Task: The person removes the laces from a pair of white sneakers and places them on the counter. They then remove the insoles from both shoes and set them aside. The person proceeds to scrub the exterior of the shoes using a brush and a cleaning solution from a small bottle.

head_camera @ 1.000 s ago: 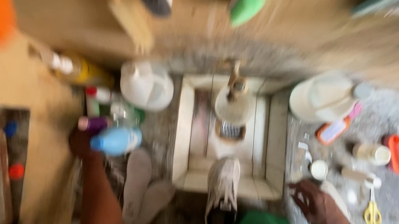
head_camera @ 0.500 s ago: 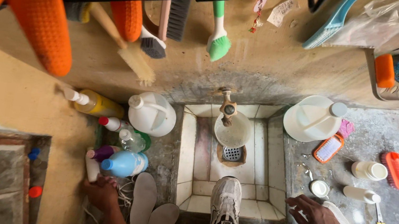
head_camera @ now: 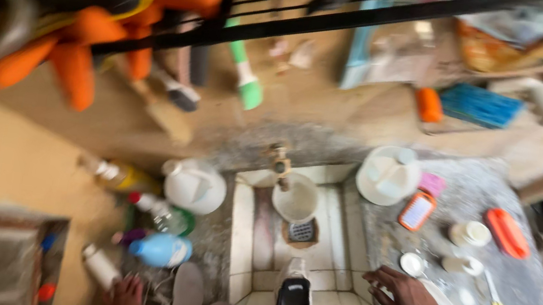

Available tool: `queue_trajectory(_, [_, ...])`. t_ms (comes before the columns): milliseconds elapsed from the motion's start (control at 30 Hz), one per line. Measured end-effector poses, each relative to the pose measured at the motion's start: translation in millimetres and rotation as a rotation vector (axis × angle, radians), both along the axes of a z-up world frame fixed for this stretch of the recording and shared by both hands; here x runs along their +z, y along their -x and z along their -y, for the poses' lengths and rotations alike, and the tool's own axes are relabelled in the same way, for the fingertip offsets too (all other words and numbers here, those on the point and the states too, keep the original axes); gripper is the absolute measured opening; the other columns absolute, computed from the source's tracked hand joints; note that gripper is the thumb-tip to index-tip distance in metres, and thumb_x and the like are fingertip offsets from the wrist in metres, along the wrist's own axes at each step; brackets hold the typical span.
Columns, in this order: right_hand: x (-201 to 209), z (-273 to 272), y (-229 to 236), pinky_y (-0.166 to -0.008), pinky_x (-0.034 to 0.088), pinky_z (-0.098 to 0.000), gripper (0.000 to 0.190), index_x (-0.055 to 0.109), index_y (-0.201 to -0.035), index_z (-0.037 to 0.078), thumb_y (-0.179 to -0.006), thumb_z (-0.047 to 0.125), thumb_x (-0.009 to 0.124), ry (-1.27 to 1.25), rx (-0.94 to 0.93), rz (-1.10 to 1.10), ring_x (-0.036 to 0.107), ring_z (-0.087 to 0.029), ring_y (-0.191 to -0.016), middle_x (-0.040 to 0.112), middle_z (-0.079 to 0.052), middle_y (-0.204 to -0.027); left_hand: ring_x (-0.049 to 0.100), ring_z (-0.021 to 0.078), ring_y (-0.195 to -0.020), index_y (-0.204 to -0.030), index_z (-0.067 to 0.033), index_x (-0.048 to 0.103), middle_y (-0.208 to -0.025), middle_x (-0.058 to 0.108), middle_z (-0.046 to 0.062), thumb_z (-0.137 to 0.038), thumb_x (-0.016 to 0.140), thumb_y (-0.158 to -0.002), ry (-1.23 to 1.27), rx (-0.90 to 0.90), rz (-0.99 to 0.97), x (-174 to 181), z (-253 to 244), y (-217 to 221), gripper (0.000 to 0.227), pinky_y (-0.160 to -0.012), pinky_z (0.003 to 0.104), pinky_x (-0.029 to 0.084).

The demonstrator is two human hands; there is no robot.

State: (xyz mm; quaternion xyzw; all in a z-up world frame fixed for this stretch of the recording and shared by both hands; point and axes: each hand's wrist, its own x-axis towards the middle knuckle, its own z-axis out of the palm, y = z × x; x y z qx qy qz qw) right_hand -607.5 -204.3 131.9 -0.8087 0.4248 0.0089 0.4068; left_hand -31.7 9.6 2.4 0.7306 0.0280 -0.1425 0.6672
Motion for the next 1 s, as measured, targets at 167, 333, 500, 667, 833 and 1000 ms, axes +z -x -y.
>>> queue_trajectory(167, [2.4, -9.5, 8.3, -0.085, 0.056, -0.0438, 0.027, 0.066, -0.118, 0.012, -0.092, 0.018, 0.062, 0.036, -0.009, 0.094, 0.070, -0.032, -0.098, 0.068, -0.009, -0.109, 0.072, 0.0307, -0.092, -0.141, 0.0075, 0.039, -0.113, 0.068, 0.024, -0.014, 0.062, -0.107, -0.151, -0.110, -0.068, 24.8, 47.0, -10.1, 0.047, -0.080, 0.044, 0.064])
queue_trajectory(333, [-4.3, -21.2, 16.6, -0.087, 0.054, -0.0465, 0.027, 0.065, -0.118, 0.010, -0.093, 0.018, 0.061, 0.072, -0.003, 0.151, 0.067, -0.035, -0.102, 0.066, -0.012, -0.108, 0.072, 0.0302, -0.093, -0.142, 0.0044, 0.039, -0.113, 0.068, 0.023, -0.014, 0.063, -0.106, -0.131, -0.142, -0.065, 35.9, 97.6, -18.5, 0.048, -0.081, 0.043, 0.063])
queue_trajectory(500, [-35.2, -41.1, 28.1, -0.089, 0.054, -0.0467, 0.035, 0.064, -0.123, 0.005, -0.091, 0.017, 0.061, 0.186, 0.078, 0.253, 0.065, -0.039, -0.103, 0.067, -0.017, -0.112, 0.072, 0.0297, -0.093, -0.144, 0.0013, 0.038, -0.114, 0.068, 0.022, -0.014, 0.064, -0.106, -0.127, -0.139, -0.074, 26.7, 101.3, -6.7, 0.049, -0.081, 0.043, 0.063])
queue_trajectory(667, [-25.0, -52.6, 28.5, -0.088, 0.055, -0.0471, 0.030, 0.066, -0.121, 0.007, -0.095, 0.020, 0.061, 0.066, 0.013, 0.196, 0.067, -0.037, -0.102, 0.068, -0.014, -0.115, 0.072, 0.0291, -0.093, -0.145, -0.0019, 0.037, -0.115, 0.068, 0.021, -0.014, 0.064, -0.105, -0.286, -0.141, -0.111, 24.7, -1.9, 8.5, 0.050, -0.082, 0.043, 0.062])
queue_trajectory(833, [-7.6, -63.5, 24.5, -0.084, 0.057, -0.0450, 0.028, 0.067, -0.121, 0.007, -0.094, 0.017, 0.064, 0.070, 0.072, 0.203, 0.068, -0.034, -0.101, 0.067, -0.012, -0.115, 0.072, 0.0286, -0.093, -0.147, -0.0050, 0.036, -0.116, 0.068, 0.020, -0.014, 0.065, -0.105, -0.276, -0.168, -0.147, 11.9, -25.5, 3.3, 0.052, -0.082, 0.043, 0.062])
queue_trajectory(1000, [-9.1, -74.4, 41.0, -0.080, 0.059, -0.0415, 0.022, 0.071, -0.113, 0.009, -0.094, 0.017, 0.066, 0.088, -0.100, 0.238, 0.072, -0.032, -0.095, 0.072, -0.010, -0.107, 0.071, 0.0281, -0.093, -0.148, -0.0081, 0.036, -0.116, 0.069, 0.019, -0.015, 0.066, -0.104, -0.212, -0.168, -0.192, -2.9, -25.3, 4.0, 0.053, -0.083, 0.043, 0.061])
